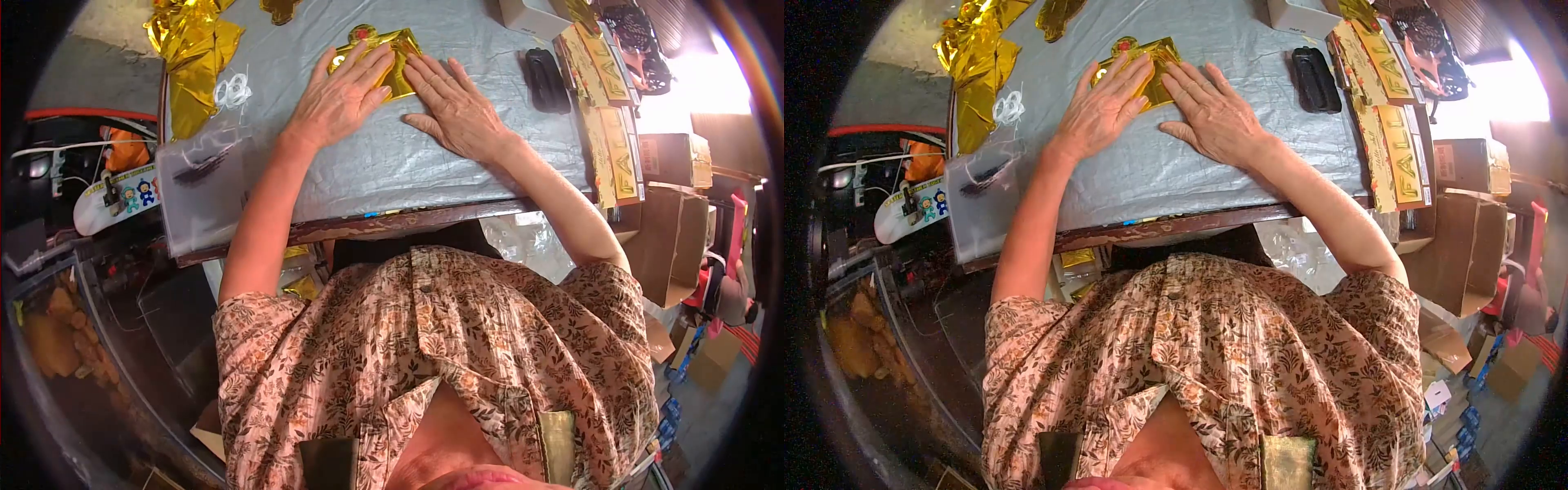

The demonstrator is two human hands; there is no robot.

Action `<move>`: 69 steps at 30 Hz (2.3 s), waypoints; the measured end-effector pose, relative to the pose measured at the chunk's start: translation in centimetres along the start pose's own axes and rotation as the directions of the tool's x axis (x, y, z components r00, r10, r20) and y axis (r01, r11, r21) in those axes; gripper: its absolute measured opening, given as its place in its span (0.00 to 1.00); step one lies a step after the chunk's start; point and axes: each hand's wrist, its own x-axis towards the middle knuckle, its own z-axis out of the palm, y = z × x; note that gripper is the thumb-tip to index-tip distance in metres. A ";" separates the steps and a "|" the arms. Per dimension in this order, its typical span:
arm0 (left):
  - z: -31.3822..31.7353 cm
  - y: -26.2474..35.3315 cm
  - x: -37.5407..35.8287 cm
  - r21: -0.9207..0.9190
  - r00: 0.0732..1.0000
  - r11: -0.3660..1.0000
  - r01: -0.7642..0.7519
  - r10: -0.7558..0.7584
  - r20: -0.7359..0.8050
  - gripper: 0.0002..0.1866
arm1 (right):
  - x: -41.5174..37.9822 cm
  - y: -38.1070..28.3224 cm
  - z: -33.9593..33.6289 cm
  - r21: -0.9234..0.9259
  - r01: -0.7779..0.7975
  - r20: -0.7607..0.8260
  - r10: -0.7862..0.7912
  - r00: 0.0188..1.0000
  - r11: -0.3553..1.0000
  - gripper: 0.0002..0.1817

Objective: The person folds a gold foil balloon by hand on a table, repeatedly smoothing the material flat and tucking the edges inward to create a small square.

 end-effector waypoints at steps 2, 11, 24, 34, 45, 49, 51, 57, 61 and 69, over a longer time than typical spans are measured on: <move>0.0 0.0 -0.1 -0.017 1.000 1.000 0.005 -0.004 0.016 0.32 | -0.1 -0.1 0.0 -0.001 -0.012 -0.003 0.012 1.000 1.000 0.42; -0.3 0.0 0.0 0.013 0.999 1.000 -0.009 0.008 0.041 0.32 | 0.8 -0.9 -1.9 -0.186 -0.011 0.066 0.024 0.998 0.983 0.42; 0.0 -0.1 0.0 0.033 1.000 0.999 -0.007 0.007 0.000 0.31 | 1.6 1.8 0.2 -0.003 -0.060 -0.029 0.060 0.998 0.998 0.43; -0.2 0.0 0.0 0.011 1.000 1.000 -0.016 0.016 -0.020 0.31 | 0.0 1.9 -1.4 -0.028 -0.219 -0.018 0.218 0.976 0.975 0.47; -0.8 0.3 0.4 -0.054 1.000 0.999 -0.001 0.002 0.012 0.30 | 0.0 1.2 -0.6 -0.024 -0.077 0.005 0.077 0.997 0.997 0.43; -1.0 0.5 0.5 -0.042 1.000 0.999 0.014 -0.013 0.019 0.30 | 0.2 0.6 -1.5 -0.139 -0.101 0.018 0.104 0.994 0.985 0.41; -1.0 0.5 0.4 -0.034 1.000 0.999 0.000 0.001 0.018 0.30 | 0.9 0.9 -1.4 -0.095 -0.019 -0.029 0.016 0.999 0.995 0.40; -0.7 0.1 0.3 -0.065 1.000 0.998 0.017 -0.015 0.028 0.31 | 1.9 2.2 -0.2 0.071 0.138 -0.033 -0.136 0.990 0.988 0.38; -2.2 0.6 0.4 -0.205 0.999 0.978 0.038 -0.045 -0.026 0.31 | 1.9 3.0 0.1 0.163 0.151 -0.036 -0.147 0.988 0.975 0.37; -2.4 0.9 -0.3 0.154 0.951 0.959 -0.239 0.263 -0.162 0.05 | 2.1 2.6 -0.5 0.122 0.131 -0.069 -0.123 0.990 0.984 0.33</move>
